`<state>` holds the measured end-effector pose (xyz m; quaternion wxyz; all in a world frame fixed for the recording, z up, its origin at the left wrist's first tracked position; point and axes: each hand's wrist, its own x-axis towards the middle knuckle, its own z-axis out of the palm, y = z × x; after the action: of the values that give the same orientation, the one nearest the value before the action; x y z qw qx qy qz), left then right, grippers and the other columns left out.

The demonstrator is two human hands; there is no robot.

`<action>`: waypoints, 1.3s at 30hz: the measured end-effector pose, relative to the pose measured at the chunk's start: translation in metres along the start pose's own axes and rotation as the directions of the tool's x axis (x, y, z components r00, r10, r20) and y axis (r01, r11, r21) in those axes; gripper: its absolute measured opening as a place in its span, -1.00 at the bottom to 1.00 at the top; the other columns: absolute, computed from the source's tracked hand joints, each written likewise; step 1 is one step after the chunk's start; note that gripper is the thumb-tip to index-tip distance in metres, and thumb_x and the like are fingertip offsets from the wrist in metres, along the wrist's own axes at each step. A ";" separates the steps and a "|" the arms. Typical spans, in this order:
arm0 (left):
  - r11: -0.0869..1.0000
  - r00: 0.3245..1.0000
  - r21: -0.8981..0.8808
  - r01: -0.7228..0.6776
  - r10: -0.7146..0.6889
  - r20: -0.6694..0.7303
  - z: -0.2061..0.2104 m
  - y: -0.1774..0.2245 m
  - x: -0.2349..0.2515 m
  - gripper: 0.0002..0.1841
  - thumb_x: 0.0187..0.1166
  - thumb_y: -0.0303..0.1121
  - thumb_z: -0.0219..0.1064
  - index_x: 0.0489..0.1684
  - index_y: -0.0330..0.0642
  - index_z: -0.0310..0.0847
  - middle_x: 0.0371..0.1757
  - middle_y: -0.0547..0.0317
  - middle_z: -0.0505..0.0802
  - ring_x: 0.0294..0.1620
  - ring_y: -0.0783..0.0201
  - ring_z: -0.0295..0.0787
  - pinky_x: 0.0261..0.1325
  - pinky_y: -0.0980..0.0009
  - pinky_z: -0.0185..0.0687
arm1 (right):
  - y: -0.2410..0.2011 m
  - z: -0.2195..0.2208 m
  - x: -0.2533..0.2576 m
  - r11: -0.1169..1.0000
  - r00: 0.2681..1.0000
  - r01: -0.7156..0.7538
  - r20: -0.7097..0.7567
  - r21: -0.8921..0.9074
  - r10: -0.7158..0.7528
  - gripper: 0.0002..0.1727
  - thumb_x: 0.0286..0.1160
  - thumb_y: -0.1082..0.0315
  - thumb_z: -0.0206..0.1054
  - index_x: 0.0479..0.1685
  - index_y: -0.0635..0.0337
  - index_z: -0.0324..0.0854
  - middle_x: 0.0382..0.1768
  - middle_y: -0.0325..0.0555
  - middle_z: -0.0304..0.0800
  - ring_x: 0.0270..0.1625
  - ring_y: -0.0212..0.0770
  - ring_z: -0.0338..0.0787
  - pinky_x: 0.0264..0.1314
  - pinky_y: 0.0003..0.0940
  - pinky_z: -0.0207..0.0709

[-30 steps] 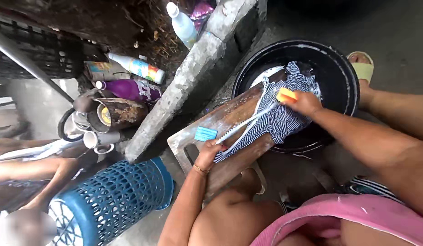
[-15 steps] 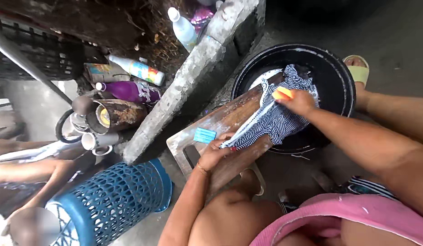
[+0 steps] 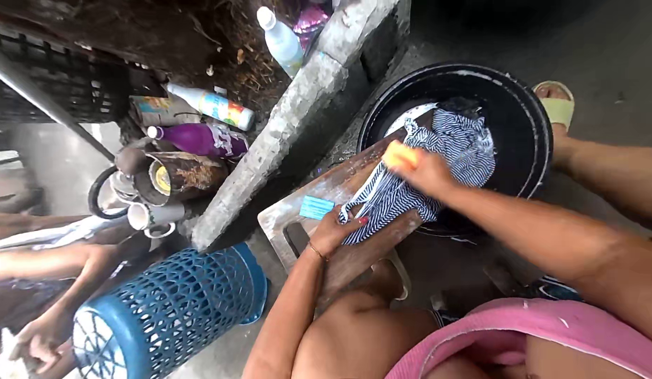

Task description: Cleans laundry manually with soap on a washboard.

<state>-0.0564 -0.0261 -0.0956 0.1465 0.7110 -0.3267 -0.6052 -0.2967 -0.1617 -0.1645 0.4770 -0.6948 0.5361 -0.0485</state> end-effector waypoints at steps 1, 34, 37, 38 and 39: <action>0.991 0.998 0.134 0.028 -0.034 0.043 0.000 0.004 0.001 -0.46 0.35 -0.18 0.62 0.21 -0.28 0.59 -0.02 0.09 0.79 0.00 0.31 0.74 0.22 0.25 0.67 | -0.017 0.017 -0.022 0.991 0.988 0.119 0.093 0.055 -0.124 -0.34 0.41 -0.09 0.52 0.24 0.35 0.67 -0.09 0.28 0.85 0.03 0.25 0.85 0.16 0.33 0.65; 0.727 0.788 -0.347 -0.593 0.612 -0.064 0.001 0.133 -0.060 -0.78 0.52 -0.37 0.39 0.06 0.00 0.81 -0.08 0.36 0.94 -0.10 0.47 0.86 0.06 0.39 0.81 | 0.067 -0.077 0.015 0.937 0.955 0.270 -0.060 -0.223 -0.289 -0.63 0.28 0.30 0.61 0.05 0.24 0.73 -0.11 0.30 0.85 0.03 0.40 0.83 0.09 0.49 0.56; 0.710 0.761 -0.279 -0.646 0.628 -0.163 0.006 0.182 -0.078 -0.77 0.60 -0.50 0.20 0.08 -0.09 0.69 -0.14 0.34 0.92 -0.16 0.46 0.86 0.00 0.39 0.84 | 0.054 -0.146 0.004 0.950 0.936 0.280 -0.181 -0.140 -0.303 -0.69 0.24 0.39 0.63 -0.06 0.28 0.74 -0.22 0.31 0.83 -0.09 0.38 0.82 -0.01 0.51 0.56; 0.692 0.745 -0.275 -0.667 0.629 -0.222 0.008 0.197 -0.080 -0.79 0.60 -0.52 0.17 0.04 -0.12 0.67 -0.19 0.33 0.92 -0.18 0.46 0.86 -0.02 0.39 0.84 | 0.048 -0.171 -0.003 0.940 0.914 0.327 -0.223 -0.092 -0.340 -0.67 0.20 0.39 0.66 -0.10 0.34 0.73 -0.25 0.30 0.81 -0.14 0.31 0.81 -0.02 0.45 0.58; 0.665 0.721 -0.279 -0.693 0.637 -0.273 0.009 0.212 -0.081 -0.81 0.63 -0.52 0.15 0.00 -0.14 0.66 -0.22 0.32 0.91 -0.20 0.45 0.86 -0.03 0.38 0.84 | 0.040 -0.196 -0.014 0.926 0.887 0.376 -0.278 -0.031 -0.369 -0.64 0.18 0.40 0.68 -0.11 0.41 0.70 -0.27 0.28 0.79 -0.21 0.20 0.79 -0.06 0.31 0.60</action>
<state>-0.1305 -0.1298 0.0922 0.5101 0.5462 -0.4345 -0.5026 -0.4437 -0.2691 -0.0809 0.3866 -0.7652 0.4540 -0.2427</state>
